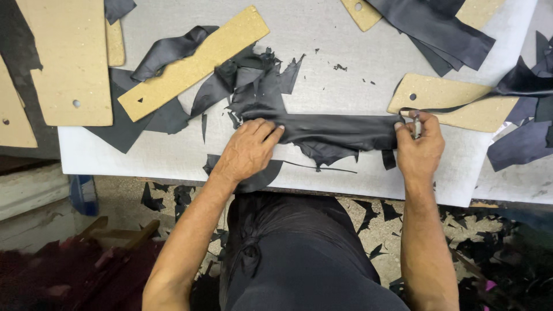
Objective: The person uses a cardboard template and a rotary cutter to cut shapes from a large piece of black leather on a worktable. They repeatedly position the template, cut around it, remove the cut piece, and reposition the template to continue cutting multiple pieces.
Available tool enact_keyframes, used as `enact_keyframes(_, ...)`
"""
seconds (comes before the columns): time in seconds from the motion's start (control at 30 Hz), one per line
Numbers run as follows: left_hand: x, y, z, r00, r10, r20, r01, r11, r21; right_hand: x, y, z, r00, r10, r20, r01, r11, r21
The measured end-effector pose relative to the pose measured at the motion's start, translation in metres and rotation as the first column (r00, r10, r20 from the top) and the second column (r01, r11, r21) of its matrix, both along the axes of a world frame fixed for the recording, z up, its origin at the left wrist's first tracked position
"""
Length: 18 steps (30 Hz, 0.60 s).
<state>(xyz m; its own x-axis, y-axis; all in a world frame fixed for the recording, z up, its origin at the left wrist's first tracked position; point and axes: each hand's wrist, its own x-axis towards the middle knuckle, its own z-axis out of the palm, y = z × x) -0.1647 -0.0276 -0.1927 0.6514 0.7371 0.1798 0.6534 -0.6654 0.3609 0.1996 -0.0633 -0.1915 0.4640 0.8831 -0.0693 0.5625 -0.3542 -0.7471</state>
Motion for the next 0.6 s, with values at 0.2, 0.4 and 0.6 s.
enact_keyframes(0.2,0.008,-0.002,0.005,0.997,0.007,-0.08,-0.002,0.998,0.063,0.004,0.013,-0.014,0.98,0.161,0.113,-0.168,0.985,0.046)
enact_keyframes(0.4,0.066,-0.014,-0.003,0.967,-0.245,-0.068,0.245,0.969,-0.016,0.029,0.023,-0.01,0.911,0.065,-0.408,-0.104,0.992,-0.072)
enact_keyframes(0.6,0.075,-0.028,-0.026,0.965,-0.232,-0.12,0.238,0.971,0.031,0.035,0.023,-0.011,0.861,0.047,-0.506,-0.108,0.99,-0.091)
